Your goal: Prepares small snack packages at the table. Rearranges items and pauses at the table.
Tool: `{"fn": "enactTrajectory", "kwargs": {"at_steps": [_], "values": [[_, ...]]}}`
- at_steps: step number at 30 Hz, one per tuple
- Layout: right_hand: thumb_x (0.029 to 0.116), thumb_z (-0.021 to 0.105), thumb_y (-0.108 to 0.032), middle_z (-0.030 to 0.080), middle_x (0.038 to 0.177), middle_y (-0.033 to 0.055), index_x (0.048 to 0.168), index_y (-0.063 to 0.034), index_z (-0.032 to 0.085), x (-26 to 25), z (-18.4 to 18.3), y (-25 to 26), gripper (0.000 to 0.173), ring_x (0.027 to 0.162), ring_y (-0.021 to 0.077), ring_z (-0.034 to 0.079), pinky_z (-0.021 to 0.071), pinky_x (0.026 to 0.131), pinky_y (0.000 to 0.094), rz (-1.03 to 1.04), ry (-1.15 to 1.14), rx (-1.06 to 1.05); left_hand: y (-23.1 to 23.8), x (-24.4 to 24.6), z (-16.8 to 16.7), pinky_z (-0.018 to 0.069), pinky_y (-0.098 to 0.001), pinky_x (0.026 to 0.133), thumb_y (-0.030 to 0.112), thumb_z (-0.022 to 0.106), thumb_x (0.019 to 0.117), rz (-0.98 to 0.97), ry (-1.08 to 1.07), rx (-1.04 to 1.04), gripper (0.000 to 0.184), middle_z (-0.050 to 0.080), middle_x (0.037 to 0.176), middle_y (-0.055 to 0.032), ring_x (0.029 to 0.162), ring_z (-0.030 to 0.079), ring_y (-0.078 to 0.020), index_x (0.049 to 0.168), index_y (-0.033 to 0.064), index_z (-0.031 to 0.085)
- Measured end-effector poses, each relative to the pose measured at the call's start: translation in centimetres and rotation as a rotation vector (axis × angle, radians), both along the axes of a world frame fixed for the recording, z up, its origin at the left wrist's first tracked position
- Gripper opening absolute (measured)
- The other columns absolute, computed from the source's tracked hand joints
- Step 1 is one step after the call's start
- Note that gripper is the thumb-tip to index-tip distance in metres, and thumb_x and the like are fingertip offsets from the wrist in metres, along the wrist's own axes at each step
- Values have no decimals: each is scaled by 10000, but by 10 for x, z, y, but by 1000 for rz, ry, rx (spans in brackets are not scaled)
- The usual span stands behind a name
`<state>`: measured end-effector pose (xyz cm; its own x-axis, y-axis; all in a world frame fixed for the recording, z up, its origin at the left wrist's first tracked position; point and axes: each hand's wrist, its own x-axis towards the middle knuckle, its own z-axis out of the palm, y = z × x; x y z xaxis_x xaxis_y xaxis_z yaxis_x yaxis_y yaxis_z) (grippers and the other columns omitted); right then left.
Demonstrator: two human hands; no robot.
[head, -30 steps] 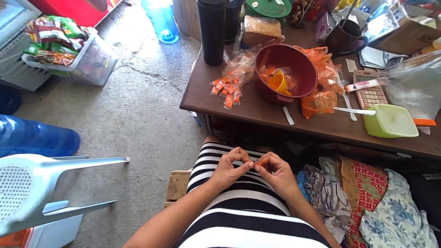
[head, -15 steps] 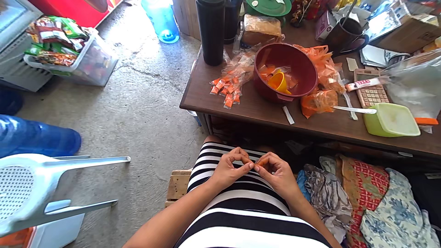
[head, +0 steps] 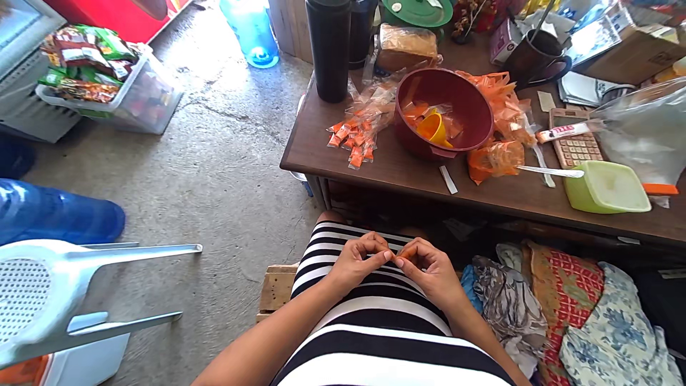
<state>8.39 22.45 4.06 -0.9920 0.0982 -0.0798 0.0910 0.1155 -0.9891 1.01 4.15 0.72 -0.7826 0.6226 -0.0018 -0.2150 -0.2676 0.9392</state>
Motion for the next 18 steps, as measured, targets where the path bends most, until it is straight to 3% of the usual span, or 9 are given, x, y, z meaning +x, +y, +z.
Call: {"fn": "enactTrajectory", "kwargs": {"at_steps": [4,9,13,16,18], "values": [[897,721,-165,645,918,-44,880,-80,714,1,0,-1,87,688,-53,537,454,591,95,3,-5,-13,-1,1,0,537,-181,842,108,773,849,-13,34,-16,50,664,950,74,937,627,2,864,69,745],[906,730,-184,651,941,-18,905,-50,714,0,-2,0,135,702,-42,550,475,614,120,-4,5,-5,1,2,-3,554,-197,839,133,730,875,39,38,-42,49,685,955,80,922,645,1,850,96,751],[924,713,-142,672,932,-12,1049,-19,712,-2,-1,-2,175,667,-45,548,481,606,127,-30,34,-16,4,0,-5,561,-187,805,117,734,870,83,49,-31,38,691,940,82,892,650,3,841,114,759],[934,689,-125,672,940,-8,1089,-10,723,-3,-1,-5,195,671,-41,546,482,609,126,-32,41,7,5,1,-7,561,-186,792,95,733,861,103,35,-41,30,683,940,70,883,648,-4,846,106,756],[918,705,-104,681,899,-25,1156,-1,650,-3,-2,-7,265,656,-31,567,491,599,141,-63,46,-14,5,1,-7,566,-187,797,79,736,861,109,25,-33,36,690,943,69,882,655,-5,853,105,760]]}}
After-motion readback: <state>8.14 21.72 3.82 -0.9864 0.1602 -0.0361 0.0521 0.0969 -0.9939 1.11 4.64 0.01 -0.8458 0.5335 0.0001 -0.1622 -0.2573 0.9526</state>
